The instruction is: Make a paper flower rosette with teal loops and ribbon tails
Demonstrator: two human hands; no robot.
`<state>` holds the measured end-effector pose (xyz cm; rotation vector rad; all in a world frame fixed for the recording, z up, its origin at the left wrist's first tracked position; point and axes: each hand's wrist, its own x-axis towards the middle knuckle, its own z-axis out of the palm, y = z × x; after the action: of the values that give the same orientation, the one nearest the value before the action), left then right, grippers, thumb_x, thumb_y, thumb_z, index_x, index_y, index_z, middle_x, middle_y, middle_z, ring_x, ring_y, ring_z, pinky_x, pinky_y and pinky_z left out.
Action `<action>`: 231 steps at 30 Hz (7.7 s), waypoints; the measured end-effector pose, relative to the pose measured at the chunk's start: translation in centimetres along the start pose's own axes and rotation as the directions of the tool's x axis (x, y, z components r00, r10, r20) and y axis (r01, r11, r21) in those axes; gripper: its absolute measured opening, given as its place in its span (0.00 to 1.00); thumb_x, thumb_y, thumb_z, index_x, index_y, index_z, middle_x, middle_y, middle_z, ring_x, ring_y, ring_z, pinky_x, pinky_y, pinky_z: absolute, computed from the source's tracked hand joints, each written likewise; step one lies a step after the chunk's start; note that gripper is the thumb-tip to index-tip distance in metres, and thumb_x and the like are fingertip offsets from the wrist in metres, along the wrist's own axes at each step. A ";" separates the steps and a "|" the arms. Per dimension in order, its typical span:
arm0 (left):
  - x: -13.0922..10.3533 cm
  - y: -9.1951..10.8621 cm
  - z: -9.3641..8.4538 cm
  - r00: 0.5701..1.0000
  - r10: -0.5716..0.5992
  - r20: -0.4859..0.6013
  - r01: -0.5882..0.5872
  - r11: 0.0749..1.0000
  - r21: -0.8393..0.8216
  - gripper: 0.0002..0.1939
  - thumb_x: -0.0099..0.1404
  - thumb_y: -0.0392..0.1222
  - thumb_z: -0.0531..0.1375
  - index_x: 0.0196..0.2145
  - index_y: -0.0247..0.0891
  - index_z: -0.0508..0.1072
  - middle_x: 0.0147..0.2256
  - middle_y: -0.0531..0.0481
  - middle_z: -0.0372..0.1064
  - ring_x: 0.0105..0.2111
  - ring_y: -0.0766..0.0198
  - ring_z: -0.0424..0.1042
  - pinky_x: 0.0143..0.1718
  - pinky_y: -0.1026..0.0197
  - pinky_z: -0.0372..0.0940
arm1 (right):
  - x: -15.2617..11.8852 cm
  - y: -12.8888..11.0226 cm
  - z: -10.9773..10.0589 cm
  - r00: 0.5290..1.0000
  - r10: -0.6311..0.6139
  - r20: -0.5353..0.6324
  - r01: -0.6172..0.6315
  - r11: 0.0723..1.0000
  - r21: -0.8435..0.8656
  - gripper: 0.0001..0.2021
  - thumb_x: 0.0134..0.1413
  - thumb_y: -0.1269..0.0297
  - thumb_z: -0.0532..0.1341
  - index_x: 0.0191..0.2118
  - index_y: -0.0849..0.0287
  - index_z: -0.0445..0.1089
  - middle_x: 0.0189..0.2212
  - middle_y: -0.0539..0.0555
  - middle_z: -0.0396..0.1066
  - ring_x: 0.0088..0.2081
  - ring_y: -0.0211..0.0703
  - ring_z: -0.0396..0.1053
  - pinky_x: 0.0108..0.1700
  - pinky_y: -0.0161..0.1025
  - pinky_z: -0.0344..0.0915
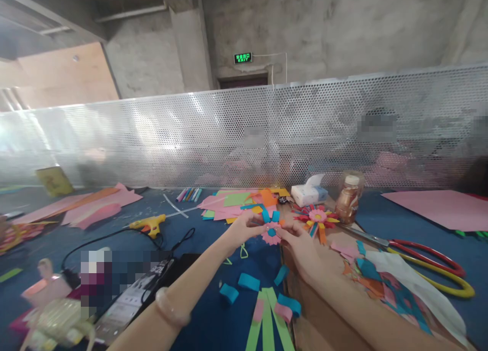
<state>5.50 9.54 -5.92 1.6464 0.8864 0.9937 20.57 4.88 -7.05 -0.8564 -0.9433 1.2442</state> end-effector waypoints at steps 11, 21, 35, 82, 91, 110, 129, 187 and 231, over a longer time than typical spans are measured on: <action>-0.4 0.4 0.2 1.000 0.027 -0.014 -0.027 0.999 0.019 0.12 0.48 0.44 0.63 0.29 0.34 0.68 0.26 0.51 0.69 0.28 0.65 0.68 0.28 0.65 0.60 | 0.1 0.6 0.0 0.998 0.057 0.011 -0.058 0.992 0.111 0.10 0.32 0.63 0.66 0.25 0.57 0.65 0.20 0.48 0.68 0.24 0.40 0.65 0.27 0.37 0.59; -0.4 0.1 0.2 0.998 0.052 -0.027 -0.052 0.999 0.002 0.22 0.48 0.44 0.63 0.40 0.36 0.64 0.31 0.50 0.66 0.29 0.65 0.68 0.29 0.63 0.63 | 1.0 1.5 -0.6 0.999 0.032 -0.036 -0.027 0.992 0.120 0.12 0.30 0.67 0.67 0.25 0.57 0.64 0.20 0.46 0.67 0.23 0.36 0.63 0.26 0.34 0.58; -0.7 1.0 -0.1 0.998 0.066 -0.021 -0.065 0.997 0.044 0.19 0.55 0.47 0.57 0.44 0.38 0.66 0.39 0.46 0.65 0.33 0.64 0.66 0.28 0.65 0.61 | 1.0 1.8 -0.9 1.000 0.022 -0.011 -0.021 0.996 0.086 0.12 0.32 0.62 0.66 0.26 0.57 0.64 0.23 0.49 0.69 0.26 0.41 0.66 0.27 0.37 0.60; -0.6 1.4 0.4 0.981 0.186 -0.063 -0.164 0.952 0.260 0.16 0.58 0.49 0.52 0.36 0.38 0.72 0.38 0.46 0.66 0.39 0.58 0.64 0.35 0.61 0.62 | 1.7 3.6 -1.6 0.994 -0.093 0.063 0.099 0.990 -0.097 0.09 0.37 0.61 0.65 0.26 0.57 0.66 0.22 0.48 0.68 0.27 0.39 0.64 0.30 0.36 0.59; -0.3 0.7 0.4 0.979 0.153 -0.132 -0.123 0.970 0.210 0.19 0.59 0.49 0.50 0.44 0.35 0.65 0.40 0.44 0.65 0.36 0.61 0.66 0.33 0.61 0.65 | 1.4 3.2 -1.5 0.997 -0.061 0.055 0.063 0.997 -0.049 0.09 0.37 0.61 0.65 0.26 0.57 0.65 0.22 0.48 0.68 0.24 0.39 0.64 0.27 0.36 0.58; 0.0 0.2 0.0 0.982 0.148 -0.122 -0.114 0.962 0.249 0.17 0.59 0.48 0.51 0.42 0.35 0.66 0.35 0.45 0.67 0.32 0.62 0.67 0.29 0.61 0.64 | 1.7 3.4 -1.7 0.995 -0.090 0.039 0.090 0.996 -0.013 0.09 0.36 0.61 0.65 0.26 0.56 0.66 0.22 0.47 0.68 0.27 0.40 0.66 0.31 0.36 0.59; -0.8 0.5 0.8 0.977 0.212 -0.015 -0.204 0.957 0.208 0.23 0.51 0.43 0.61 0.44 0.34 0.61 0.33 0.47 0.69 0.31 0.63 0.69 0.31 0.61 0.65 | 1.0 2.0 -1.1 1.000 -0.026 0.018 0.026 1.000 -0.005 0.10 0.33 0.62 0.66 0.25 0.57 0.65 0.21 0.48 0.67 0.25 0.38 0.63 0.28 0.36 0.59; -0.5 -0.5 0.2 0.997 0.071 0.034 -0.076 0.983 0.165 0.13 0.51 0.44 0.60 0.32 0.33 0.73 0.31 0.48 0.71 0.32 0.61 0.68 0.36 0.60 0.62 | 1.6 3.0 -1.7 0.990 -0.114 0.084 0.129 0.972 -0.194 0.10 0.36 0.58 0.64 0.27 0.56 0.70 0.28 0.51 0.72 0.33 0.45 0.67 0.37 0.40 0.61; -1.1 -0.6 1.0 0.980 -0.124 0.156 0.107 0.988 0.114 0.12 0.48 0.44 0.59 0.28 0.32 0.68 0.25 0.52 0.65 0.28 0.65 0.64 0.32 0.63 0.59 | 1.7 2.3 -1.6 0.981 -0.096 0.170 0.172 0.838 -0.518 0.10 0.44 0.58 0.58 0.25 0.60 0.65 0.21 0.48 0.64 0.24 0.37 0.61 0.26 0.33 0.55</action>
<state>5.89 8.41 -6.90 1.7162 0.9254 0.7323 21.32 6.83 -9.53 -1.1203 -1.4770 0.9338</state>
